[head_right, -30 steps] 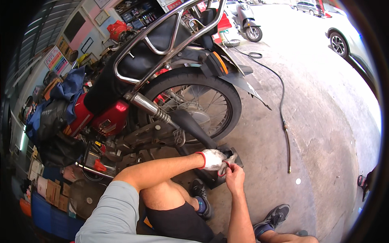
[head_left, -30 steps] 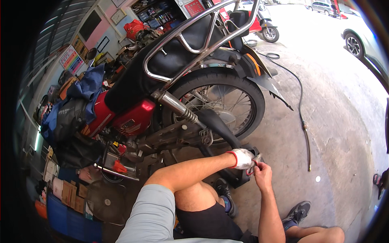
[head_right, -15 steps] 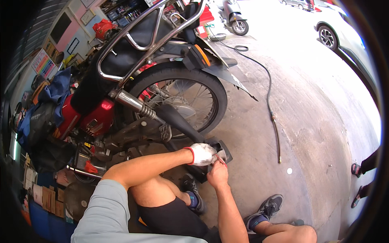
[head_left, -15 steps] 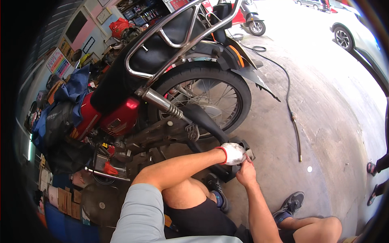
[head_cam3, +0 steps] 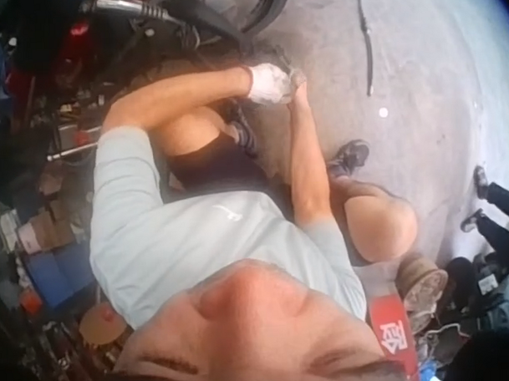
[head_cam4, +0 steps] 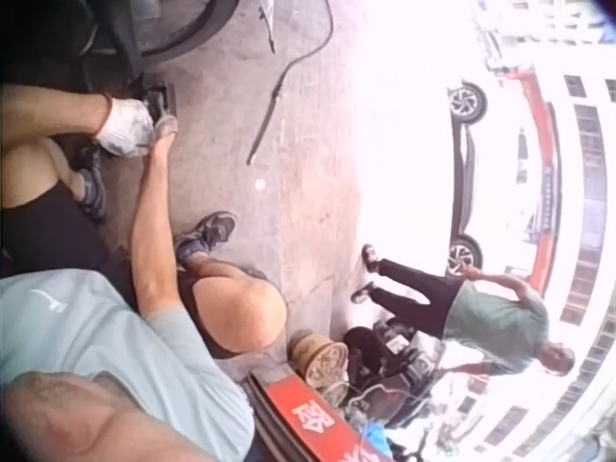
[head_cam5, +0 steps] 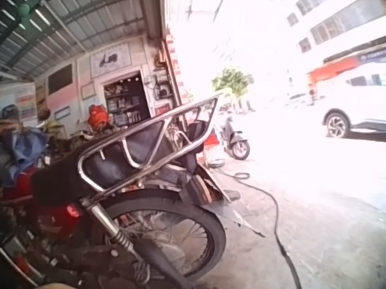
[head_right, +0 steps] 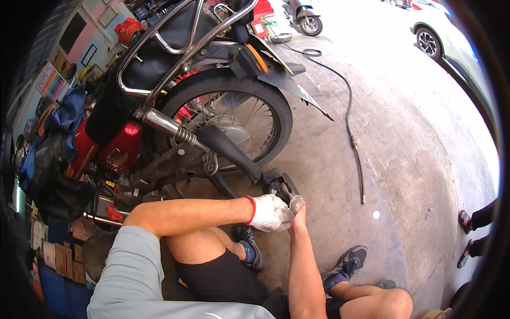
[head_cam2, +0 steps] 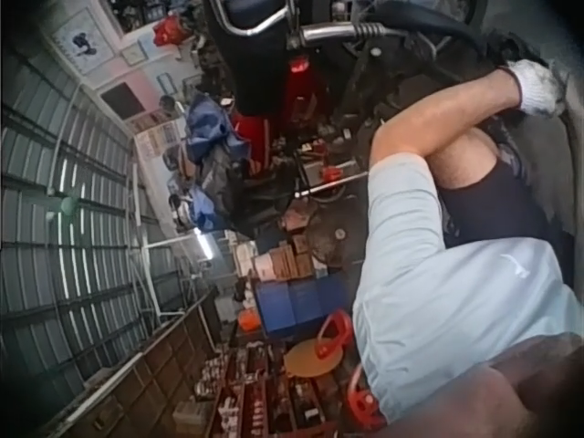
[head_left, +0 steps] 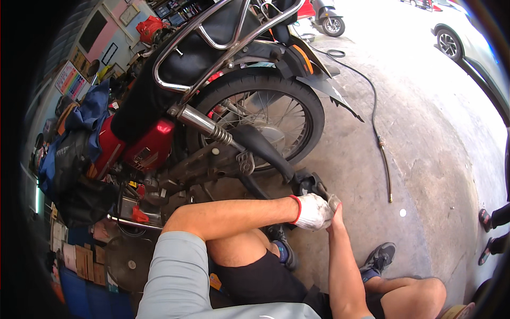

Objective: Repairing a motorcycle by loosening bolts with a wrench and adjusting the rear wheel inner tube area.

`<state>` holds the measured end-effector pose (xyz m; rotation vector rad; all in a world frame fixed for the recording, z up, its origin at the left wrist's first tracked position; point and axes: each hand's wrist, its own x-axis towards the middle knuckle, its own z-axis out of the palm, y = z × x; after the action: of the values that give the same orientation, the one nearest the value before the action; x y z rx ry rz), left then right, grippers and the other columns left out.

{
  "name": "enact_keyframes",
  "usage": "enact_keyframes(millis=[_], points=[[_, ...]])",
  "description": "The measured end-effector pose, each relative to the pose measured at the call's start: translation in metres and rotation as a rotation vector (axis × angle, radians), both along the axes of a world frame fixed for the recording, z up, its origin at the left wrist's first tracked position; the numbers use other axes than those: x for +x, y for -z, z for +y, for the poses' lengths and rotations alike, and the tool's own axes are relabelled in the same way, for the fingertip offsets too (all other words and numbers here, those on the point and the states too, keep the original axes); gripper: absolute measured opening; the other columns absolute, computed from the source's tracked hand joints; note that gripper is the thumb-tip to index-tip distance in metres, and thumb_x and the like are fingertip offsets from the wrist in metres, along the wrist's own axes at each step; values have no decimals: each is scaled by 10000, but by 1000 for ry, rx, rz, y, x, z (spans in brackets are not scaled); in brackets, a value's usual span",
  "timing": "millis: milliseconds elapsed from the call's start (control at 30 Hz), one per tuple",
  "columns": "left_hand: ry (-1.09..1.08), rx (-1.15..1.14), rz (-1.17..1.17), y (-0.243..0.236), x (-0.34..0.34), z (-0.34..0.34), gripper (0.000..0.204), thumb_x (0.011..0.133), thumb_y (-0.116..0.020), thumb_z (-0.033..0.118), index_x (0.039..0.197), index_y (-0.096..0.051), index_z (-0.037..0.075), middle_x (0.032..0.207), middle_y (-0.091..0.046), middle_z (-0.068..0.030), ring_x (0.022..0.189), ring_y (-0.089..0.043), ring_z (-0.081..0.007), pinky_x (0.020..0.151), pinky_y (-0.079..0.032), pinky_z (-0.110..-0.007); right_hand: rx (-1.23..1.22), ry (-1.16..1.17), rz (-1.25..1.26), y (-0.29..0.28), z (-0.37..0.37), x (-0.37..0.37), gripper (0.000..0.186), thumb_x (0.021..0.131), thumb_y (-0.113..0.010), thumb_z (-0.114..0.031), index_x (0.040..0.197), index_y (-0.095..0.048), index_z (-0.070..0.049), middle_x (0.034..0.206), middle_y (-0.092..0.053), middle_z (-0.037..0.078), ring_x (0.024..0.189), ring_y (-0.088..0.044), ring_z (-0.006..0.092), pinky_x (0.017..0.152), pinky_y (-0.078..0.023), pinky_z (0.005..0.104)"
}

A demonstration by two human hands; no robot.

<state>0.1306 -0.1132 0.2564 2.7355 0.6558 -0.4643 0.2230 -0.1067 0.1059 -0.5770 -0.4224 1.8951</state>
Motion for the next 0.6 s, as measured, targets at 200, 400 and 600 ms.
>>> enact_keyframes(millis=[200, 400, 600], points=[[-185, -152, 35, -3, -3, 2, 229, 819, -491, 251, 875, -576, 46, 773, -624, -184, 755, -606, -367, 673, -473, -452, -152, -281, 430, -41, -10, -4, 429, 925, -473, -340, 1235, -498, -45, 1081, -615, 100, 962, -595, 203, 836, -481, 332], [-7, -70, -32, 4, 7, -1, 207, 804, -504, 216, 822, -599, 34, 729, -620, -172, 679, -613, -345, 606, -474, -440, 71, -361, 148, -38, -7, -6, 480, 918, -509, -216, 1348, -341, -82, 1132, -561, 90, 936, -580, 179, 807, -480, 313], [435, 181, 188, -7, 33, -32, 111, 719, -584, 118, 716, -655, 33, 723, -649, -153, 675, -645, -293, 557, -513, -388, -68, -257, 233, 6, -4, -19, 540, 886, -496, -98, 1369, -256, -90, 1137, -525, 129, 938, -567, 206, 747, -495, 341]])
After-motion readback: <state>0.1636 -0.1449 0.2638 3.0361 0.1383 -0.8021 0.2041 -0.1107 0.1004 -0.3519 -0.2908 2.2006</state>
